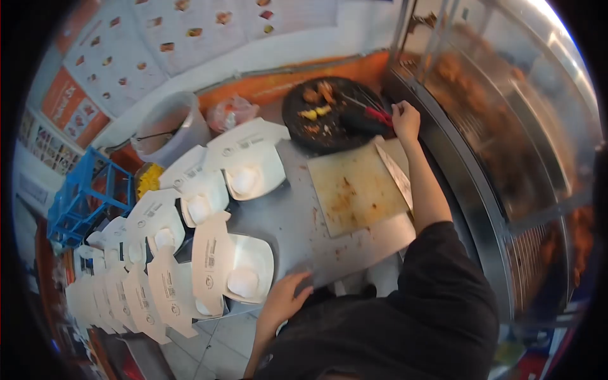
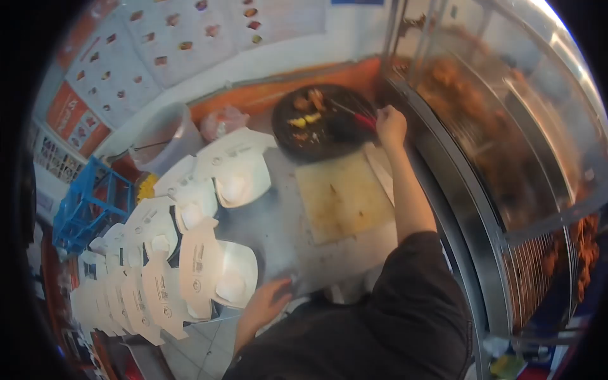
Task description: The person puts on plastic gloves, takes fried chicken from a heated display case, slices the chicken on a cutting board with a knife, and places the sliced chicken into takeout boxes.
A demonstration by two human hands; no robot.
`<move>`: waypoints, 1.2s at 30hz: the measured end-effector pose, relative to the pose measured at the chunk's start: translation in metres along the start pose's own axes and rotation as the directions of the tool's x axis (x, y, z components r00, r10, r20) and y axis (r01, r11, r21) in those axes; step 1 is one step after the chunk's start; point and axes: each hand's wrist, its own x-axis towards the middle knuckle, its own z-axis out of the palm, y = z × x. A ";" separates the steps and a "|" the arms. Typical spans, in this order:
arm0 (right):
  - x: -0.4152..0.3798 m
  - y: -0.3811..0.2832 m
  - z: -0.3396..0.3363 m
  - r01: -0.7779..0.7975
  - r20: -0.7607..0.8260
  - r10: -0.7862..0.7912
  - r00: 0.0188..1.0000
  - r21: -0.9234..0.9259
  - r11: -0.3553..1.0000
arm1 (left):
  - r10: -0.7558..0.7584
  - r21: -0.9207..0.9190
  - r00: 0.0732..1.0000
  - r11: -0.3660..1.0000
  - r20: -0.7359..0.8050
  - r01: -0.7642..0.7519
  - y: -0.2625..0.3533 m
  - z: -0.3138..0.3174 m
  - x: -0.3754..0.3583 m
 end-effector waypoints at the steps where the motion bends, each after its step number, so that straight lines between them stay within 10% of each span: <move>1: -0.018 -0.011 -0.032 -0.094 0.123 0.104 0.987 -0.089 0.992 | 0.025 -0.015 0.999 1.000 -0.022 -0.025 0.001 0.002 0.006; 3: -0.076 -0.012 -0.081 -0.120 0.235 0.141 0.962 -0.105 0.987 | -0.040 -0.152 0.998 0.988 -0.044 0.033 0.001 0.012 0.019; 4: -0.108 0.005 -0.084 0.345 -0.125 -0.361 0.924 -0.134 0.929 | -0.216 -0.228 0.974 0.947 0.061 0.225 0.013 0.012 0.038; 5: -0.177 -0.007 -0.118 -0.103 0.084 0.095 0.992 0.105 0.989 | -0.409 -0.275 0.896 0.853 0.175 0.443 0.027 0.015 0.046; 6: -0.203 -0.020 -0.146 -0.264 0.370 0.290 0.883 -0.122 0.957 | -0.291 -0.132 0.947 0.942 0.137 0.308 0.027 0.021 0.055; 8: -0.248 -0.061 -0.175 -0.632 0.640 0.489 0.593 -0.007 0.775 | 0.034 -0.060 0.999 0.998 -0.026 -0.036 0.031 0.036 0.065; 10: -0.324 -0.043 -0.164 -0.895 0.885 0.278 0.374 0.266 0.358 | 0.304 -0.105 0.931 0.938 -0.199 -0.329 0.057 0.052 0.068; 11: -0.324 -0.074 -0.168 -0.985 0.998 0.042 0.036 0.043 -0.165 | 0.378 -0.102 0.898 0.907 -0.226 -0.408 0.073 0.057 0.074; 12: -0.338 -0.054 -0.152 -0.977 0.992 -0.128 -0.015 -0.042 -0.208 | 0.399 -0.068 0.910 0.911 -0.111 -0.408 0.076 0.073 0.074; 13: -0.315 -0.110 -0.152 -0.950 0.973 0.108 0.204 0.223 -0.219 | 0.511 0.109 0.858 0.858 -0.061 -0.503 0.078 0.092 0.073; 14: -0.278 -0.148 -0.166 -0.873 0.995 0.003 0.102 0.091 -0.479 | 0.462 0.232 0.883 0.870 -0.079 -0.435 0.076 0.109 0.067; 16: -0.238 -0.165 -0.169 -0.758 0.950 -0.101 0.296 0.170 -0.630 | 0.272 -0.066 0.908 0.949 -0.320 -0.308 0.058 0.109 0.066; 17: -0.245 -0.163 -0.163 -0.797 0.843 -0.100 0.529 0.453 -0.400 | 0.259 -0.042 0.901 0.956 -0.349 -0.291 0.060 0.104 0.061; 18: -0.249 -0.169 -0.161 -0.687 0.669 -0.156 0.727 0.710 -0.156 | -0.033 -0.612 0.927 0.760 -0.375 -0.220 0.068 0.098 0.052; 19: -0.254 -0.181 -0.159 -0.579 0.530 -0.306 0.790 0.811 -0.090 | -0.258 -0.955 0.940 0.248 -0.225 -0.161 0.074 0.091 0.047; 20: -0.260 -0.205 -0.153 -0.213 0.330 -0.580 0.745 0.941 0.262 | -0.255 -0.948 0.934 0.261 -0.250 -0.182 0.085 0.073 0.037; 21: -0.266 -0.226 -0.146 0.287 0.221 -0.817 0.533 0.861 0.420 | -0.259 -0.902 0.871 0.230 -0.418 -0.365 0.098 0.050 0.024; 24: -0.283 -0.254 -0.135 0.219 0.407 -0.824 0.393 0.829 0.514 | -0.145 -0.647 0.631 0.137 -0.762 -0.750 0.077 -0.038 -0.027; 26: -0.278 -0.257 -0.114 0.073 0.526 -0.671 0.523 0.757 0.650 | 0.024 -0.371 0.456 0.543 -0.890 -0.753 0.058 -0.113 -0.087; 29: -0.238 -0.245 -0.060 0.174 0.349 -0.520 0.780 0.677 0.715 | 0.142 0.017 0.475 0.966 -0.868 -0.258 0.002 -0.234 -0.172; 32: -0.197 -0.310 -0.065 -0.149 0.474 -0.176 0.863 0.572 0.807 | 0.136 0.264 0.417 0.927 -0.899 0.267 -0.089 -0.364 -0.176; 34: -0.188 -0.347 -0.050 0.101 0.245 -0.260 0.934 0.518 0.849 | 0.181 0.309 0.397 0.907 -0.900 0.287 -0.160 -0.426 -0.140; 36: -0.200 -0.380 -0.038 0.009 0.285 -0.214 0.935 0.580 0.814 | 0.407 0.570 0.462 0.765 -0.788 0.299 -0.254 -0.468 -0.103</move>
